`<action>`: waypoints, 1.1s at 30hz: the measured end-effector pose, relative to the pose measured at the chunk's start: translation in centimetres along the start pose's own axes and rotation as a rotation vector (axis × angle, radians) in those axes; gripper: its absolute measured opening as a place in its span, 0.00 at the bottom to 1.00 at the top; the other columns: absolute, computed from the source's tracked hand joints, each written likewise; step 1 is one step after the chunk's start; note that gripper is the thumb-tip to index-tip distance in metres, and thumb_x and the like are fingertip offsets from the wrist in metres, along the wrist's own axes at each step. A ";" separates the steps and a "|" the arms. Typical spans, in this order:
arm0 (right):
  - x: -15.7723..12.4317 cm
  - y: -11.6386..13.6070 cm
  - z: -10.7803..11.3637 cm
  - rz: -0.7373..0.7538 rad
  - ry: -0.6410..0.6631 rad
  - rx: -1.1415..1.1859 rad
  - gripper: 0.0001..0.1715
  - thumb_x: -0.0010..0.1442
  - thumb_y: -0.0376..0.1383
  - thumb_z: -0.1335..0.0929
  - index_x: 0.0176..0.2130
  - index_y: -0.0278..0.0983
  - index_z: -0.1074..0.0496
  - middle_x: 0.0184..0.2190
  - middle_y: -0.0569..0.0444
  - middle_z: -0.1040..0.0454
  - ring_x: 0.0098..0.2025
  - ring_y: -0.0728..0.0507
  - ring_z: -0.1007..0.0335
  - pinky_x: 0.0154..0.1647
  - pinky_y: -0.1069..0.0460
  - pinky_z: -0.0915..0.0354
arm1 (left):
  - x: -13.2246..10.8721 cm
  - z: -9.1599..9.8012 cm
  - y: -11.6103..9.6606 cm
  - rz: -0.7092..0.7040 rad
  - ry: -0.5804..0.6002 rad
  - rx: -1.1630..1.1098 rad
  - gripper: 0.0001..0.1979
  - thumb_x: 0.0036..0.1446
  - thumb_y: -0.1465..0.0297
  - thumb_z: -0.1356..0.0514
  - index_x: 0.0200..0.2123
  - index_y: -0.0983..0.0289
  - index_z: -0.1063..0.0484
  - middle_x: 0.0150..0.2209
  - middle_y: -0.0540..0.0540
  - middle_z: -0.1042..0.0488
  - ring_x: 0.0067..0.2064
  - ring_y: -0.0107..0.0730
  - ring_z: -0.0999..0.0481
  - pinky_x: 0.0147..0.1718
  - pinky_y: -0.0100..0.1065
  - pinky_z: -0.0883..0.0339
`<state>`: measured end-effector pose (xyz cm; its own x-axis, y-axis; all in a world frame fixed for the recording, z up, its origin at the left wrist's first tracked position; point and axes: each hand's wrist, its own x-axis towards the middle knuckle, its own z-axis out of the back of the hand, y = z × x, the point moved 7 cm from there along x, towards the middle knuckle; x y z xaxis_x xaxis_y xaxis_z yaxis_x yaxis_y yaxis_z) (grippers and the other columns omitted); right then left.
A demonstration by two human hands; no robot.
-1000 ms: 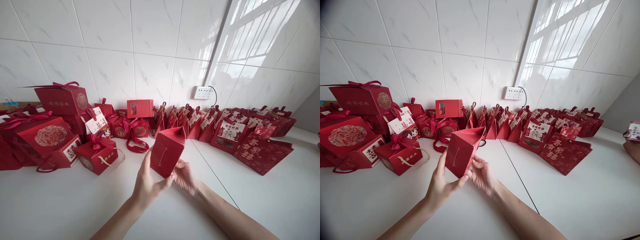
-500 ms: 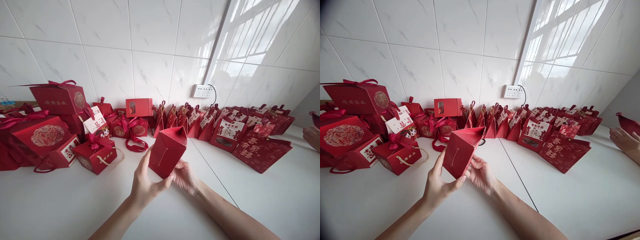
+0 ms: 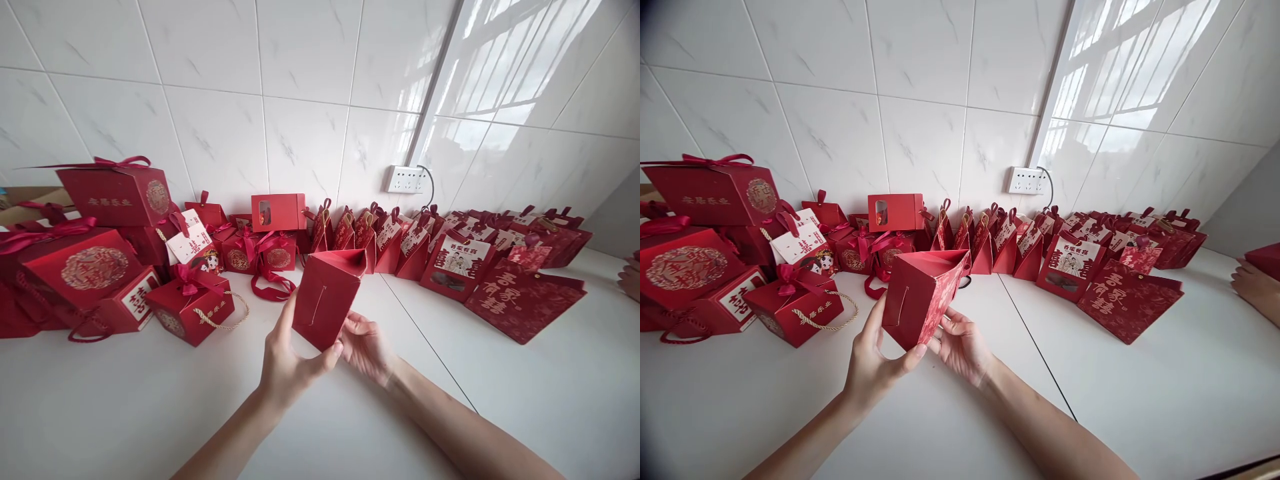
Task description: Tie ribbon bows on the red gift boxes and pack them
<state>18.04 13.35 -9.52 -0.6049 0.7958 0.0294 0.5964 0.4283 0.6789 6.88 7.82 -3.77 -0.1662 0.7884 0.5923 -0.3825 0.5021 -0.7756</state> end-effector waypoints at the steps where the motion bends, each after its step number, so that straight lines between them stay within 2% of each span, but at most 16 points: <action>1: 0.0 0.0 -0.1 -0.002 0.000 -0.002 0.06 0.52 0.29 0.31 0.35 0.35 0.29 0.24 0.58 0.29 0.24 0.51 0.31 0.26 0.57 0.32 | 0.0 0.0 0.1 0.026 0.005 -0.022 0.38 0.47 0.61 0.35 0.60 0.63 0.41 0.52 0.61 0.26 0.53 0.46 0.26 0.48 0.40 0.27; 5: -0.1 0.3 0.0 0.010 -0.024 -0.003 0.15 0.50 0.31 0.29 0.40 0.36 0.28 0.34 0.54 0.24 0.35 0.48 0.26 0.37 0.53 0.28 | 0.0 0.1 1.0 0.144 0.011 -0.113 0.36 0.48 0.59 0.36 0.59 0.61 0.41 0.51 0.59 0.25 0.54 0.46 0.26 0.46 0.39 0.27; 8: -0.2 0.6 0.0 0.034 -0.028 -0.023 0.14 0.49 0.33 0.27 0.39 0.38 0.28 0.40 0.54 0.24 0.43 0.46 0.27 0.46 0.49 0.29 | 0.2 0.3 1.9 0.234 -0.012 -0.172 0.32 0.50 0.55 0.39 0.56 0.61 0.38 0.49 0.59 0.26 0.51 0.46 0.25 0.43 0.39 0.27; 12: -0.4 0.9 -0.5 0.057 -0.001 -0.106 0.13 0.48 0.36 0.25 0.36 0.39 0.28 0.44 0.54 0.26 0.49 0.44 0.30 0.45 0.48 0.28 | 0.6 0.2 2.7 0.298 -0.029 -0.301 0.28 0.54 0.51 0.46 0.53 0.62 0.36 0.51 0.59 0.27 0.52 0.46 0.27 0.45 0.39 0.29; 17: -0.5 1.2 -0.6 0.085 -0.037 -0.147 0.10 0.49 0.36 0.27 0.34 0.38 0.27 0.43 0.54 0.26 0.47 0.45 0.32 0.44 0.49 0.29 | 0.5 0.0 3.1 0.337 -0.017 -0.299 0.26 0.54 0.52 0.46 0.51 0.62 0.37 0.49 0.59 0.28 0.50 0.46 0.28 0.44 0.40 0.30; 21: -0.4 1.3 -0.2 0.063 -0.055 -0.095 0.10 0.48 0.33 0.30 0.35 0.37 0.26 0.37 0.54 0.24 0.40 0.46 0.30 0.43 0.50 0.30 | 0.1 0.0 2.5 0.208 0.035 -0.130 0.29 0.48 0.58 0.40 0.53 0.60 0.43 0.43 0.57 0.28 0.44 0.42 0.27 0.40 0.39 0.30; 26: -0.5 1.9 0.1 0.093 -0.120 -0.030 0.08 0.38 0.28 0.32 0.24 0.37 0.27 0.24 0.56 0.26 0.25 0.48 0.35 0.28 0.53 0.34 | -0.4 -0.3 0.2 -0.219 0.065 0.070 0.31 0.44 0.64 0.39 0.52 0.60 0.46 0.39 0.55 0.30 0.37 0.38 0.27 0.33 0.35 0.30; 29: -0.9 2.4 0.1 0.138 -0.162 -0.058 0.09 0.38 0.30 0.30 0.26 0.39 0.26 0.23 0.55 0.26 0.25 0.46 0.35 0.25 0.51 0.35 | -1.0 -0.8 -0.8 -0.406 0.101 0.140 0.35 0.42 0.67 0.38 0.55 0.60 0.47 0.43 0.58 0.30 0.43 0.42 0.27 0.39 0.38 0.30; 31: -0.9 2.3 0.1 0.126 -0.161 -0.064 0.08 0.38 0.32 0.30 0.26 0.39 0.27 0.23 0.55 0.27 0.25 0.45 0.35 0.26 0.51 0.35 | -1.0 -0.9 -0.7 -0.376 0.118 0.113 0.36 0.41 0.67 0.37 0.54 0.60 0.46 0.43 0.58 0.30 0.43 0.43 0.27 0.41 0.39 0.30; 33: -0.8 2.0 0.2 0.099 -0.152 -0.046 0.07 0.38 0.32 0.30 0.25 0.39 0.28 0.23 0.56 0.28 0.27 0.46 0.35 0.28 0.51 0.34 | -0.5 -0.5 0.4 -0.172 0.094 0.023 0.33 0.41 0.66 0.36 0.52 0.60 0.43 0.41 0.57 0.29 0.41 0.42 0.27 0.38 0.37 0.31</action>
<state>19.83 13.70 -8.30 -0.4561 0.8899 -0.0112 0.6217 0.3276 0.7114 7.31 7.78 -4.50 -0.0110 0.7221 0.6917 -0.4188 0.6248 -0.6589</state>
